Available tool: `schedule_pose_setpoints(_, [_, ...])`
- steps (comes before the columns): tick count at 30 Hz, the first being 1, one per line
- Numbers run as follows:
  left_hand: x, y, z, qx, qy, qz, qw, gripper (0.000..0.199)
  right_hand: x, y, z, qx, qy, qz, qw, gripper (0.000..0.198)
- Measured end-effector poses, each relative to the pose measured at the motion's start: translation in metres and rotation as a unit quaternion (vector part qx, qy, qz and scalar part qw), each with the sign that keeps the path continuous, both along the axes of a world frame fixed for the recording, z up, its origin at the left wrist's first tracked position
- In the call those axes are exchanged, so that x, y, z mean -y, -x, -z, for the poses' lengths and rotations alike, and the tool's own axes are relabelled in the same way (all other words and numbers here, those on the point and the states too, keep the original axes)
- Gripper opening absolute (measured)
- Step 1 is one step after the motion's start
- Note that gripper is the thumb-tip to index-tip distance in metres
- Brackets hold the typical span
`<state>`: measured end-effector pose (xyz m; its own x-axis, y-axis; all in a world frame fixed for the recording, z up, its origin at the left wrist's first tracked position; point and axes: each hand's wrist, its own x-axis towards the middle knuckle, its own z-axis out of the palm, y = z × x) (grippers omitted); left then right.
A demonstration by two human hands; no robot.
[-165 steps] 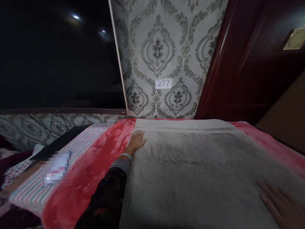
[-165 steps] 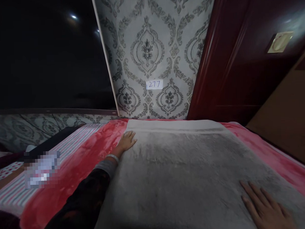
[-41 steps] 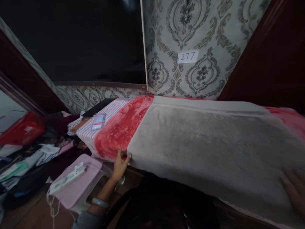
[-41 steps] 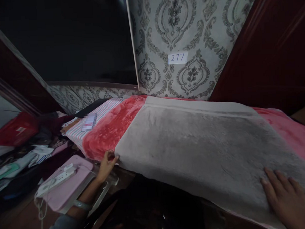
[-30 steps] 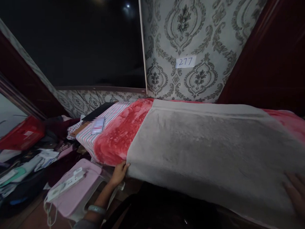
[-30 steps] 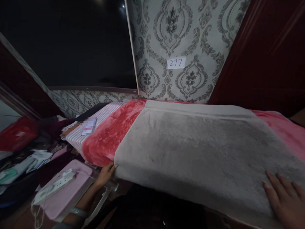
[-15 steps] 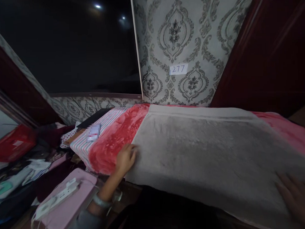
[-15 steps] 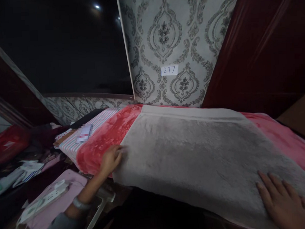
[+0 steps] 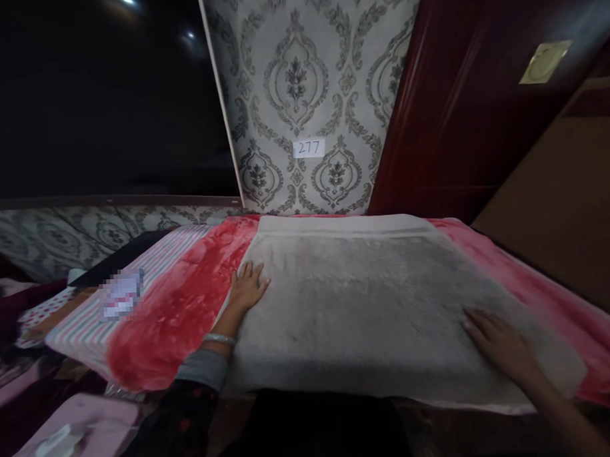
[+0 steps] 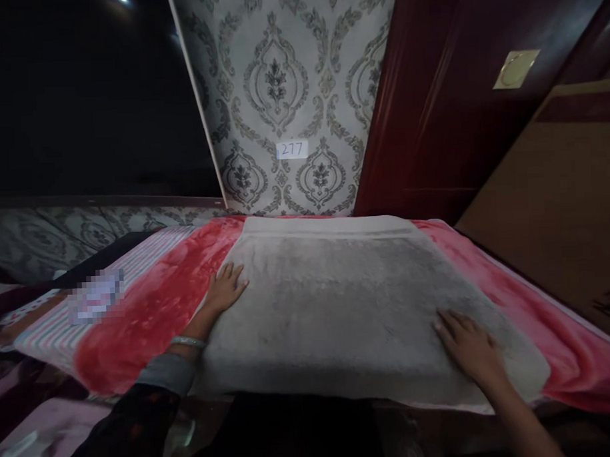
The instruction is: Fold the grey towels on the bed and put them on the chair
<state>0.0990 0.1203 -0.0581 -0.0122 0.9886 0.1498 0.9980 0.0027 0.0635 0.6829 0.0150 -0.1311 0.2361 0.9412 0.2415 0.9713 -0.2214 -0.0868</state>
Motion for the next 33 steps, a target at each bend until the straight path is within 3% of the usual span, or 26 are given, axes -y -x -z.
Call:
schedule_pose_setpoints(2, [-0.001, 0.000, 0.001, 0.004, -0.001, -0.002, 1.000, 0.064, -0.020, 0.023, -0.019, -0.039, 0.002, -0.004, 0.999, 0.065])
schedule_pose_setpoints(5, [-0.002, -0.001, 0.001, 0.004, -0.007, 0.005, 1.000, 0.064, -0.055, 0.075, -0.045, -0.020, -0.014, -0.057, 0.998, 0.064])
schedule_pose_setpoints(9, [0.002, 0.002, 0.002, -0.005, -0.015, 0.014, 1.000, 0.062, -0.087, 0.121, -0.052, 0.013, -0.001, -0.114, 0.993, 0.063])
schedule_pose_setpoints(14, [-0.007, 0.006, 0.001, -0.013, 0.003, 0.032, 0.999, 0.064, -0.100, 0.112, -0.019, 0.013, 0.038, -0.117, 0.992, 0.065])
schedule_pose_setpoints(18, [-0.045, 0.004, -0.008, -0.002, 0.032, 0.080, 0.996, 0.066, -0.104, 0.105, -0.006, 0.010, 0.023, -0.120, 0.992, 0.067])
schedule_pose_setpoints(25, [-0.111, 0.011, -0.013, 0.005, 0.056, 0.024, 0.998, 0.066, -0.106, 0.107, -0.004, 0.002, 0.014, -0.121, 0.993, 0.067])
schedule_pose_setpoints(33, [-0.122, 0.016, -0.007, 0.007, 0.035, -0.013, 0.999, 0.068, -0.102, 0.114, -0.019, -0.010, 0.038, -0.108, 0.993, 0.063])
